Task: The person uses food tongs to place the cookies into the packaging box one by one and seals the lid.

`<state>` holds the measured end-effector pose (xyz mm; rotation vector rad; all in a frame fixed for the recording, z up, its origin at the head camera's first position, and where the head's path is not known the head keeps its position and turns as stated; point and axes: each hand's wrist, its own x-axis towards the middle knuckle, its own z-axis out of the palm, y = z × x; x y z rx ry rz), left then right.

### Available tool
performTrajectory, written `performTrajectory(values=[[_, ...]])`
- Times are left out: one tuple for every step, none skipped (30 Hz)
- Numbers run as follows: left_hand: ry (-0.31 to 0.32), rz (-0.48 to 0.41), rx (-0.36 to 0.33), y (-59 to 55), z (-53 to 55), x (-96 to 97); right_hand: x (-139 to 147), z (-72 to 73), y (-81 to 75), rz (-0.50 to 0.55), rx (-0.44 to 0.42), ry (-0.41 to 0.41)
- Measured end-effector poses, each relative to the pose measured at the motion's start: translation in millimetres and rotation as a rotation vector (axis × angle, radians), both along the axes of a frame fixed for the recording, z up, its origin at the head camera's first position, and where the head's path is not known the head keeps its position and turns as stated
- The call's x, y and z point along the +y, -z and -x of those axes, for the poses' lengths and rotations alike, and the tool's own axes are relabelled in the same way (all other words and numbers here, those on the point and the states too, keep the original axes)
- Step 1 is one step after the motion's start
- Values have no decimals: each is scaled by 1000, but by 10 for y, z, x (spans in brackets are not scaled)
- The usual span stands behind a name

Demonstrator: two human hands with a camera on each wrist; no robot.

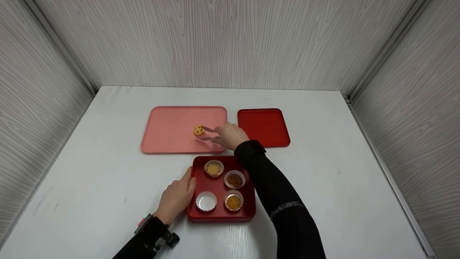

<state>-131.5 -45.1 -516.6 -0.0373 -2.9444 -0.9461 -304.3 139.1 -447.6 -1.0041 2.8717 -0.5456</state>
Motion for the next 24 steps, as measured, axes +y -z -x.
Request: performTrajectory(values=[[-1, -1, -3, -1, 1, 0, -16, 6, 6, 2, 1, -1], [-1, -1, -5, -3, 2, 1, -33, 12, 11, 4, -1, 0], [-1, 0, -7, -4, 1, 1, -49, 16, 15, 6, -10, 4], [-2, 0, -10, -5, 1, 3, -64, 20, 17, 5, -16, 8], [-2, 0, -13, -6, 1, 5, -79, 26, 22, 6, -19, 10], [-4, 0, -15, -6, 1, 7, -94, 35, 28, 8, -26, 14], [-4, 1, -16, -7, -1, 7, -111, 44, 33, 6, -30, 18], [-4, 1, -17, -10, -1, 9, -126, 51, 37, 5, -35, 26], [-5, 1, -19, -9, -2, 10, -141, 59, 43, -1, -36, 36], [-5, 0, -21, -8, -1, 11, -158, 67, 50, -4, -31, 45], [-5, 1, -21, -7, -2, 10, -176, 77, 61, -7, -27, 51], [-4, 2, -21, -6, -3, 10, -193, 83, 66, -16, -22, 61], [-2, 1, -20, -4, -2, 10, -209, 86, 70, -30, -13, 70], [-2, 0, -22, -3, -1, 10, -225, 89, 75, -45, -6, 81], [-2, 0, -23, -2, -1, 10, -239, 90, 79, -64, 7, 88], [-3, -1, -25, -2, -1, 10, -252, 91, 80, -83, 15, 95], [-3, -2, -27, -1, 0, 9, -265, 93, 78, -104, 20, 103], [-4, -3, -29, -2, 1, 9, -275, 91, 73, -127, 26, 111], [-3, -3, -30, -3, -1, 8, -283, 89, 69, -149, 28, 120], [-3, -2, -30, -3, -3, 7, -290, 90, 64, -165, 24, 132], [-3, -2, -29, -3, -5, 5, -296, 91, 59, -182, 22, 142], [-2, -2, -27, -3, -7, 4, -302, 93, 56, -194, 14, 151], [-1, -2, -25, -4, -9, 2, -306, 94, 53, -208, 9, 159], [0, -3, -23, -6, -11, 1, -309, 95, 50, -223, 7, 164]])
